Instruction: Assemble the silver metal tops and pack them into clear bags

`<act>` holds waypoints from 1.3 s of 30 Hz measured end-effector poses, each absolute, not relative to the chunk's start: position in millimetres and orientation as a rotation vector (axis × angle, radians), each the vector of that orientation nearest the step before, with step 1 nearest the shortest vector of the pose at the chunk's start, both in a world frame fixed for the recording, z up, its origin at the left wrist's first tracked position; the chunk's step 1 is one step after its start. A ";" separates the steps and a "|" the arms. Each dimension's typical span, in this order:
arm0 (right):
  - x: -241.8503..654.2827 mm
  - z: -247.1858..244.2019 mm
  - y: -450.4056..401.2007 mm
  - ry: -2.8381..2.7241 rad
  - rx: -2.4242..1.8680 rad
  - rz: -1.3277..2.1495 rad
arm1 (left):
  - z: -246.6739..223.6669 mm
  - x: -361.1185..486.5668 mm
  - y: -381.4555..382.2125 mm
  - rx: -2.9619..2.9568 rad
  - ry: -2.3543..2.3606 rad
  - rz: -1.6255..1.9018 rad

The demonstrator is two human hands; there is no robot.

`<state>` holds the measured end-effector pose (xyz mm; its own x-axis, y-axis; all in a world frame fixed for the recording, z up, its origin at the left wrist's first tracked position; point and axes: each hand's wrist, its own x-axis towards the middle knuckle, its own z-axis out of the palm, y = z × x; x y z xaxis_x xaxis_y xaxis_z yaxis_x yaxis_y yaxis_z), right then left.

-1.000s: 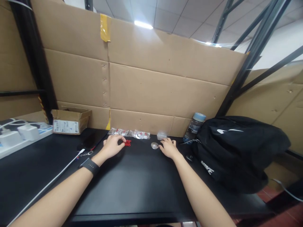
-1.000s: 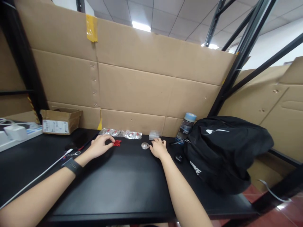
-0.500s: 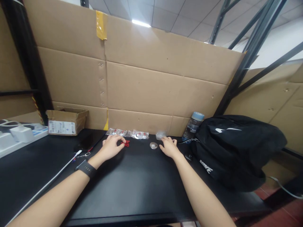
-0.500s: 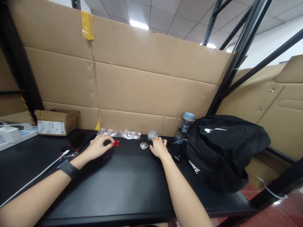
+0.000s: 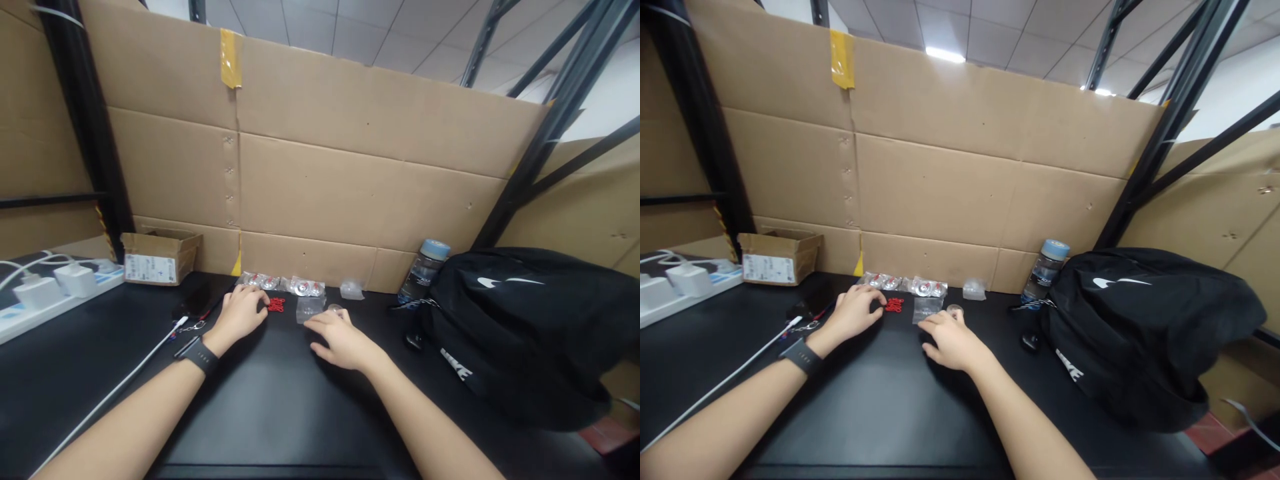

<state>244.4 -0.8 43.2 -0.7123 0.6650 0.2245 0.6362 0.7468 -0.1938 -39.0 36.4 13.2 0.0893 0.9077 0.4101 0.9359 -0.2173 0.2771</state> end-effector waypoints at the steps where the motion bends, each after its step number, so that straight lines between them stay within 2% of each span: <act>1: 242.8 45.7 -2.7 -2.681 -0.934 0.230 | 11.5 -39.1 36.9 -2.303 -1.910 -0.770; 5: 248.4 51.1 2.8 -2.521 -0.828 0.444 | 5.3 -40.1 39.6 -2.396 -1.816 -0.711; 12: 287.7 19.5 50.3 -2.281 -1.210 0.100 | -1.7 -38.5 48.1 -2.323 -1.740 -0.664; 23: 300.3 2.8 76.6 -2.221 -1.341 0.246 | 1.3 -36.0 47.8 -2.371 -1.735 -0.753; 30: 305.8 4.8 77.6 -2.147 -1.359 0.357 | 14.8 -29.0 40.7 -2.409 -1.891 -1.044; 39: 303.6 8.6 76.6 -1.982 -1.294 0.391 | 29.8 -15.5 22.2 -2.406 -1.638 -1.305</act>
